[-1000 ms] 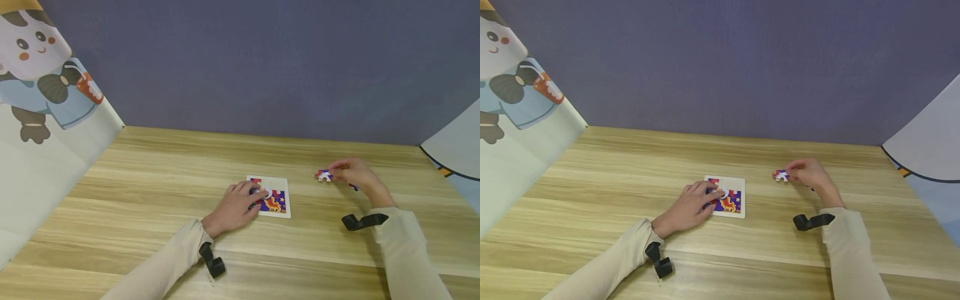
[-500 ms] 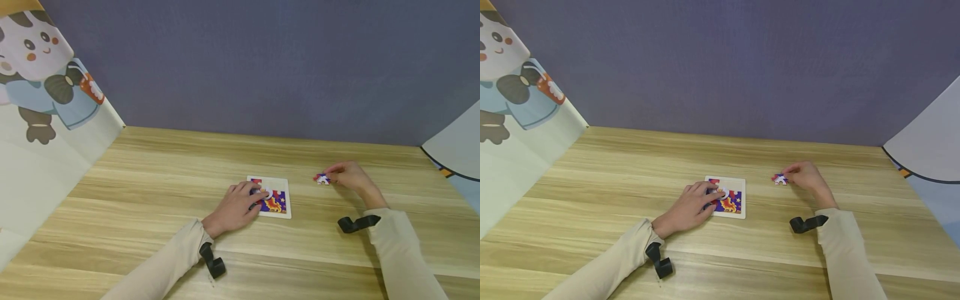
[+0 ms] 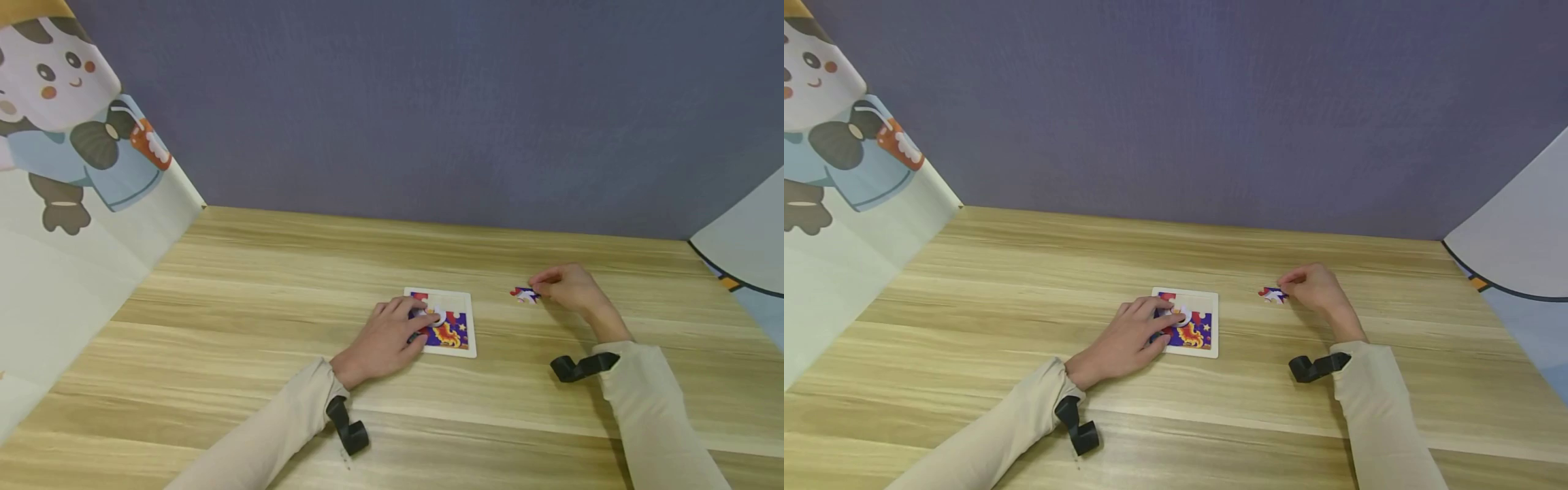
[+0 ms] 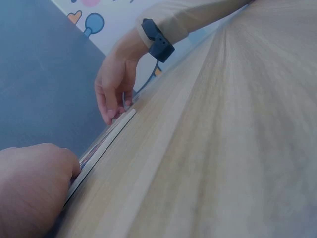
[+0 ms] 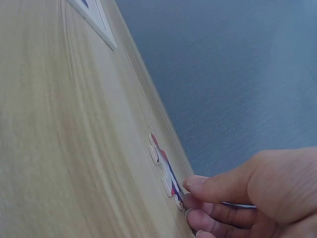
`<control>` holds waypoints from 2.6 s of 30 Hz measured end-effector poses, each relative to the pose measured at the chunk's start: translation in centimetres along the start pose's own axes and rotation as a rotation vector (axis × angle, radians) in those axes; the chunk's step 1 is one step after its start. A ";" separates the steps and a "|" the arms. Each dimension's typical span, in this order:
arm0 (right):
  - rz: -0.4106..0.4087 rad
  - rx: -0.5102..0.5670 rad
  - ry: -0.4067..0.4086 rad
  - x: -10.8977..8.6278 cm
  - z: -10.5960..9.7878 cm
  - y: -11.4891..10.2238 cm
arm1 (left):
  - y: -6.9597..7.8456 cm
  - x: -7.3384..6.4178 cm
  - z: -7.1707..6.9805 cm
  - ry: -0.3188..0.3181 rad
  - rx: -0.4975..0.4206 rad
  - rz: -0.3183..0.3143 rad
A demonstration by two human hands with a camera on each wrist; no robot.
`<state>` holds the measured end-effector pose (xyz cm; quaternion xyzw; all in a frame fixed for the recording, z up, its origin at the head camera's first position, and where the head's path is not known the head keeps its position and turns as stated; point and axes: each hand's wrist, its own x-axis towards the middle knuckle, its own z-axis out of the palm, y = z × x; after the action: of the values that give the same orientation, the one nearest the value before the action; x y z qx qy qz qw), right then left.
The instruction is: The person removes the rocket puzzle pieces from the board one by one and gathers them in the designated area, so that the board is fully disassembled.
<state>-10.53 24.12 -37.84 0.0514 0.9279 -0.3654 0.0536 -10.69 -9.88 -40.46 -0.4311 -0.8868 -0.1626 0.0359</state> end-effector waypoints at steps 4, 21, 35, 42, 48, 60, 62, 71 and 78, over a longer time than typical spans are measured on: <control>0.002 -0.003 -0.002 -0.1 -0.1 -0.1 | 0.0 0.0 0.0 0.007 -0.002 0.001; -0.025 0.030 0.025 -0.9 -1.2 -1.0 | 0.1 0.2 0.0 -0.007 -0.007 -0.007; -0.120 0.059 0.018 -0.7 0.7 -3.4 | 0.2 0.2 0.0 0.000 -0.033 -0.016; -0.139 0.076 -0.019 -0.7 2.0 -4.6 | 0.2 0.2 0.1 0.007 -0.045 -0.021; -0.193 0.033 -0.014 -0.7 2.9 -5.4 | 0.1 0.2 0.1 0.022 -0.066 -0.027; -0.286 0.036 -0.038 -0.5 4.7 -7.4 | -0.2 0.0 0.1 0.066 -0.131 -0.038; -0.295 0.043 -0.052 -0.3 5.2 -8.0 | -0.3 0.0 0.2 0.086 -0.142 -0.040; -0.315 0.057 -0.085 0.6 7.0 -9.9 | -0.3 0.1 0.3 0.180 -0.161 -0.113; -0.315 0.031 -0.088 1.1 8.1 -10.8 | -0.3 0.1 0.2 0.169 -0.172 -0.140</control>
<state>-12.60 10.82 -36.60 -0.1099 0.9155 -0.3853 0.0356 -10.99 -9.93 -40.75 -0.3543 -0.8913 -0.2760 0.0620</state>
